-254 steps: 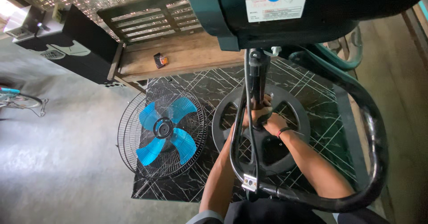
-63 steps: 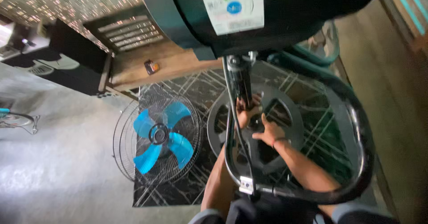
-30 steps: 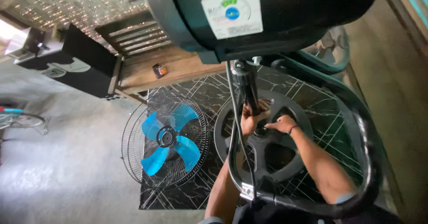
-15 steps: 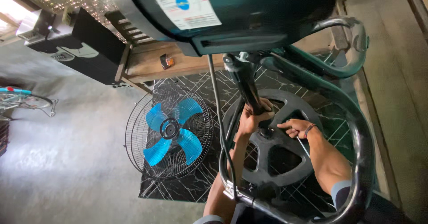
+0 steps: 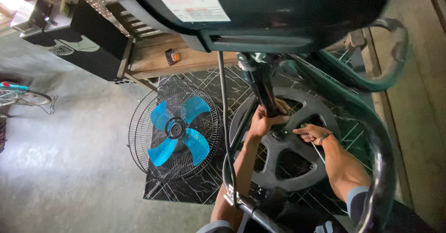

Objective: The person uses a screwdriver to tighten a bolt on the central pole of a standing fan. After securing the bolt, the person lifts the fan motor housing and places it onto the fan stand.

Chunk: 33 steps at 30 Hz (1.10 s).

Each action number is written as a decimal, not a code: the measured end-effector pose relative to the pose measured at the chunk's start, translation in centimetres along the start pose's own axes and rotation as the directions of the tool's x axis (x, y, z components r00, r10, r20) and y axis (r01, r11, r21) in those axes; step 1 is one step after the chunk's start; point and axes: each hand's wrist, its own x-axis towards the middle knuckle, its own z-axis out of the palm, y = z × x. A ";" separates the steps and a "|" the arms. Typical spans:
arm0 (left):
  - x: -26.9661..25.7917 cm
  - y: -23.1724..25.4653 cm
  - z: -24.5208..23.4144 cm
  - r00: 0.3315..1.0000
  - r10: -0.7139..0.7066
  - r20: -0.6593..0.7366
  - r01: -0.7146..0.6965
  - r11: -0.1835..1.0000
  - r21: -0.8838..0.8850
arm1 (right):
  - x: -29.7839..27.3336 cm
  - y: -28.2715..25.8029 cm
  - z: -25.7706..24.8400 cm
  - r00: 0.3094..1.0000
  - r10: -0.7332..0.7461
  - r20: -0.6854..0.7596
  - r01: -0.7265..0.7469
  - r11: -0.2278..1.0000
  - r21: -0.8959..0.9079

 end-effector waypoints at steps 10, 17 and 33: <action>1.9 -3.0 -0.5 0.995 0.048 0.086 -0.059 0.990 0.124 | 1.4 -1.8 1.0 0.987 0.053 -0.149 -0.056 0.998 -0.015; 2.2 -5.2 -1.1 0.988 -0.034 0.152 0.008 0.985 0.170 | 1.8 -0.4 1.7 0.888 -0.111 -0.446 -0.236 0.722 -0.650; 2.4 -4.4 -0.4 0.987 -0.051 0.150 0.027 0.988 0.155 | -2.6 -2.2 6.1 0.552 -0.754 -0.356 0.280 0.570 -0.772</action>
